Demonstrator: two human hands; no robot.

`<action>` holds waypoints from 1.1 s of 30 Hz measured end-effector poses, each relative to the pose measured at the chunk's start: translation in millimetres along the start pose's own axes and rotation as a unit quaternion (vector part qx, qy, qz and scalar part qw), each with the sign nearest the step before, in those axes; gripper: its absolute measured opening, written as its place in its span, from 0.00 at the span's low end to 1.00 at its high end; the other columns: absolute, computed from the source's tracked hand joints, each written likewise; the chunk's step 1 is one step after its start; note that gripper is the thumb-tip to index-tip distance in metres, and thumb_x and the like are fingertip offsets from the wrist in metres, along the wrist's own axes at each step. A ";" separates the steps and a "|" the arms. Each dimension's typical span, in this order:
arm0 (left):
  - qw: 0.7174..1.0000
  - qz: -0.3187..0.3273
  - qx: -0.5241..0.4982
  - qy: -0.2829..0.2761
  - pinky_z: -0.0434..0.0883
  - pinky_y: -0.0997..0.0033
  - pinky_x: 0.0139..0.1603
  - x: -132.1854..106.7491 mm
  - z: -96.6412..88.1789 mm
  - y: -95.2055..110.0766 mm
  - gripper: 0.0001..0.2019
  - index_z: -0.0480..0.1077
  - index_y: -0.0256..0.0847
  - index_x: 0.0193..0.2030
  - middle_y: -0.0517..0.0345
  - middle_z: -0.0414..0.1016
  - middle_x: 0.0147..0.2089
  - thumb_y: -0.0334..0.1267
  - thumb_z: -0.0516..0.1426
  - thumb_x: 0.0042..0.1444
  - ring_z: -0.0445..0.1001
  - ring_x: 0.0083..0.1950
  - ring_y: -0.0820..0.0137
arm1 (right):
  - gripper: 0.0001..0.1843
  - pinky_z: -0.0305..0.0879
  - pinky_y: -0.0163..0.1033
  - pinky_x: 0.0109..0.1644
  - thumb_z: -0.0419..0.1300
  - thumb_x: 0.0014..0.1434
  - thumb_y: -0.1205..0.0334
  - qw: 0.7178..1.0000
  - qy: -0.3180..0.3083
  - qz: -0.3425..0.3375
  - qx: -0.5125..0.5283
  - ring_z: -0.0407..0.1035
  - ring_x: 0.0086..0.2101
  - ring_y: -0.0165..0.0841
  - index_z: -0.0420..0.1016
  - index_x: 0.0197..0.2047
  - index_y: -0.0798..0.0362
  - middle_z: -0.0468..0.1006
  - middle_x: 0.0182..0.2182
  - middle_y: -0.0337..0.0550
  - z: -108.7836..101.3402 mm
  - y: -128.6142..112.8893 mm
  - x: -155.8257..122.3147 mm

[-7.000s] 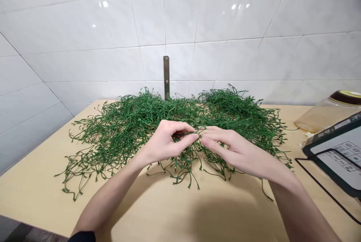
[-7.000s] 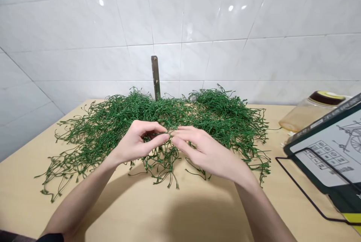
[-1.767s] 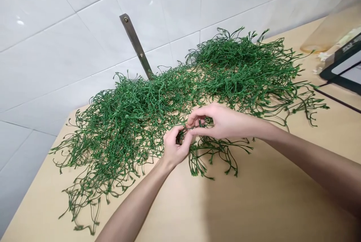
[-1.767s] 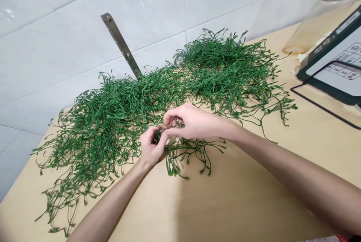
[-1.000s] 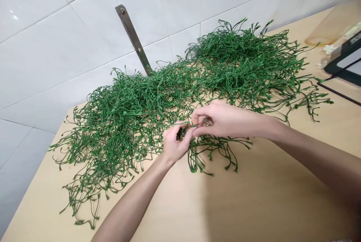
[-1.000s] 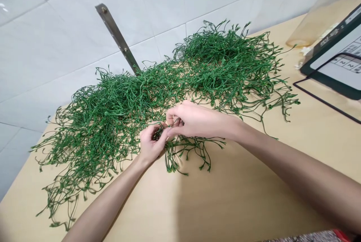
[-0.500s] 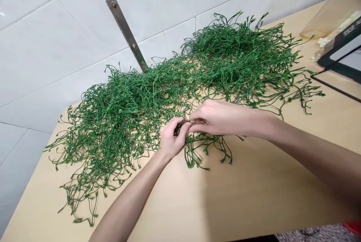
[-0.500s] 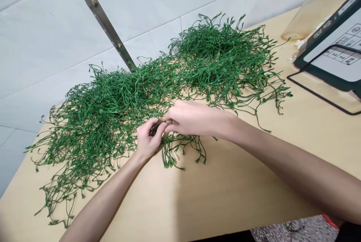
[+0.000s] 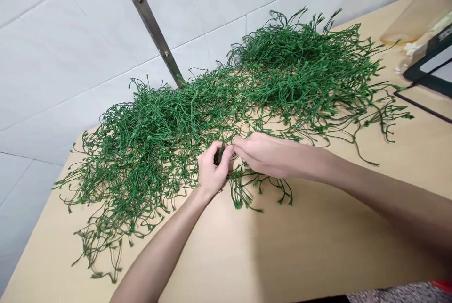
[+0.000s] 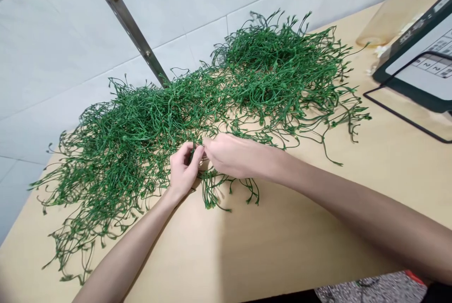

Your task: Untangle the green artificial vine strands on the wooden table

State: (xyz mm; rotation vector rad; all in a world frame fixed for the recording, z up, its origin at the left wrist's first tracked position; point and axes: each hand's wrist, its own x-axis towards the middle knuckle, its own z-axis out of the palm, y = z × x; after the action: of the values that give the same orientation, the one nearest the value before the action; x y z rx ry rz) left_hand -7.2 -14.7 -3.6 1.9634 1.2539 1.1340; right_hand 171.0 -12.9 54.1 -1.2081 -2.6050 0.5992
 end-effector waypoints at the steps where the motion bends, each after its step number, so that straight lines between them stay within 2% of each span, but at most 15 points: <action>1: 1.000 -0.011 -0.015 -0.005 0.60 0.78 0.26 0.0 -0.9 0.7 0.15 0.65 0.39 0.29 0.65 0.65 0.23 0.45 0.53 0.63 0.60 0.24 0.78 | 0.12 0.48 0.37 0.24 0.47 0.62 0.72 0.999 0.019 -0.010 0.035 0.51 0.19 0.27 0.69 0.31 0.58 0.68 0.23 0.42 0.3 -0.7 1.5; 3: 0.998 -0.014 -0.050 -0.025 0.61 0.77 0.27 0.1 -2.6 1.5 0.19 0.63 0.39 0.26 0.64 0.67 0.22 0.48 0.50 0.65 0.62 0.23 0.77 | 0.19 0.49 0.36 0.24 0.45 0.66 0.66 0.990 0.053 -0.021 0.132 0.53 0.20 0.27 0.68 0.26 0.56 0.68 0.23 0.41 1.9 -1.4 5.0; 5: 0.994 -0.009 -0.085 -0.064 0.63 0.76 0.28 0.5 -3.8 2.0 0.24 0.63 0.38 0.23 0.61 0.69 0.21 0.52 0.47 0.65 0.65 0.23 0.76 | 0.25 0.50 0.34 0.24 0.44 0.68 0.56 0.962 0.076 -0.014 0.263 0.54 0.20 0.26 0.70 0.24 0.55 0.68 0.20 0.39 7.4 -1.0 9.1; 8: 0.985 -0.016 -0.111 -0.128 0.63 0.74 0.28 1.7 -4.5 2.7 0.28 0.63 0.38 0.19 0.60 0.67 0.18 0.54 0.46 0.65 0.66 0.21 0.75 | 0.31 0.44 0.35 0.20 0.51 0.63 0.41 0.872 0.113 0.019 0.475 0.48 0.16 0.23 0.70 0.19 0.56 0.62 0.13 0.35 24.3 2.0 16.5; 10: 0.984 -0.025 -0.106 -0.144 0.63 0.74 0.27 2.6 -4.1 3.2 0.28 0.61 0.39 0.18 0.61 0.65 0.17 0.54 0.47 0.65 0.64 0.20 0.76 | 0.34 0.42 0.34 0.19 0.60 0.54 0.37 0.816 0.158 0.069 0.552 0.45 0.15 0.21 0.57 0.11 0.52 0.53 0.09 0.31 36.8 5.9 22.3; 12: 0.987 -0.019 -0.085 -0.136 0.61 0.73 0.27 2.5 -2.9 3.4 0.27 0.60 0.39 0.18 0.62 0.63 0.17 0.53 0.47 0.65 0.62 0.20 0.76 | 0.37 0.45 0.34 0.18 0.66 0.48 0.37 0.753 0.193 0.107 0.620 0.44 0.13 0.20 0.49 0.09 0.50 0.48 0.08 0.28 45.5 11.5 27.9; 13: 0.989 -0.005 -0.072 -0.129 0.60 0.73 0.27 1.8 -2.1 3.3 0.27 0.60 0.39 0.18 0.63 0.62 0.17 0.52 0.47 0.66 0.60 0.20 0.76 | 0.38 0.46 0.34 0.18 0.67 0.47 0.37 0.735 0.203 0.118 0.637 0.44 0.12 0.20 0.47 0.10 0.49 0.46 0.07 0.27 47.7 15.1 30.4; 17: 0.987 0.137 -0.036 -0.080 0.54 0.70 0.26 -5.9 0.7 2.6 0.25 0.54 0.40 0.18 0.63 0.53 0.17 0.46 0.46 0.67 0.53 0.21 0.75 | 0.38 0.47 0.34 0.17 0.65 0.49 0.37 0.710 0.253 0.128 0.644 0.40 0.12 0.20 0.42 0.15 0.48 0.42 0.09 0.24 44.9 33.1 35.6; 19: 0.979 0.183 -0.043 -0.079 0.54 0.69 0.26 -10.1 0.6 2.8 0.25 0.53 0.41 0.18 0.63 0.52 0.17 0.43 0.46 0.67 0.52 0.21 0.75 | 0.39 0.47 0.33 0.18 0.65 0.51 0.38 0.709 0.287 0.123 0.633 0.39 0.14 0.20 0.39 0.17 0.48 0.41 0.10 0.24 42.3 40.9 35.4; 20: 0.979 0.175 -0.051 -0.089 0.54 0.69 0.26 -11.3 0.0 3.1 0.24 0.54 0.41 0.18 0.63 0.54 0.17 0.43 0.46 0.67 0.53 0.21 0.75 | 0.38 0.48 0.34 0.19 0.64 0.52 0.38 0.714 0.294 0.119 0.624 0.39 0.14 0.21 0.40 0.16 0.48 0.41 0.11 0.24 42.1 43.3 34.7; 23: 0.986 0.048 -0.118 -0.104 0.59 0.70 0.30 -9.7 -1.9 3.4 0.23 0.60 0.40 0.21 0.60 0.63 0.20 0.43 0.45 0.68 0.61 0.23 0.74 | 0.35 0.51 0.36 0.22 0.62 0.54 0.37 0.755 0.299 0.083 0.577 0.45 0.16 0.23 0.47 0.14 0.50 0.47 0.11 0.28 45.6 43.7 31.7; 26: 0.967 -0.079 -0.238 -0.046 0.62 0.71 0.32 -3.5 -2.2 1.5 0.22 0.63 0.40 0.23 0.60 0.65 0.21 0.45 0.46 0.67 0.64 0.26 0.73 | 0.24 0.55 0.36 0.27 0.66 0.52 0.45 0.797 0.276 0.061 0.534 0.56 0.21 0.26 0.66 0.18 0.53 0.64 0.17 0.35 49.3 39.1 28.9; 28: 0.953 -0.106 -0.282 -0.017 0.62 0.71 0.32 -0.2 -1.4 0.1 0.21 0.63 0.40 0.23 0.61 0.64 0.21 0.44 0.47 0.66 0.64 0.25 0.73 | 0.14 0.60 0.37 0.31 0.65 0.54 0.51 0.835 0.261 0.045 0.482 0.63 0.26 0.29 0.76 0.29 0.54 0.74 0.26 0.40 48.4 36.8 27.4; 30: 0.953 -0.113 -0.280 -0.021 0.62 0.71 0.32 1.5 -0.8 -0.1 0.21 0.64 0.39 0.23 0.60 0.65 0.21 0.45 0.48 0.66 0.64 0.25 0.73 | 0.12 0.62 0.38 0.36 0.61 0.58 0.54 0.879 0.244 0.018 0.409 0.67 0.32 0.32 0.78 0.37 0.54 0.77 0.35 0.43 44.5 35.2 25.7; 33: 0.961 -0.110 -0.252 -0.031 0.63 0.72 0.33 2.0 -1.1 2.2 0.22 0.64 0.39 0.22 0.60 0.65 0.21 0.48 0.48 0.66 0.64 0.26 0.73 | 0.15 0.63 0.38 0.39 0.54 0.64 0.56 0.919 0.195 -0.048 0.338 0.67 0.33 0.32 0.76 0.32 0.55 0.76 0.31 0.43 36.0 31.8 22.6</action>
State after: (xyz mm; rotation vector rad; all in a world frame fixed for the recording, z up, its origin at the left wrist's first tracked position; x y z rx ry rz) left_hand -6.7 -13.7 -0.6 1.4332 0.9961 1.1320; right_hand 165.6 13.0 8.1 -0.8509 -1.8646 1.0054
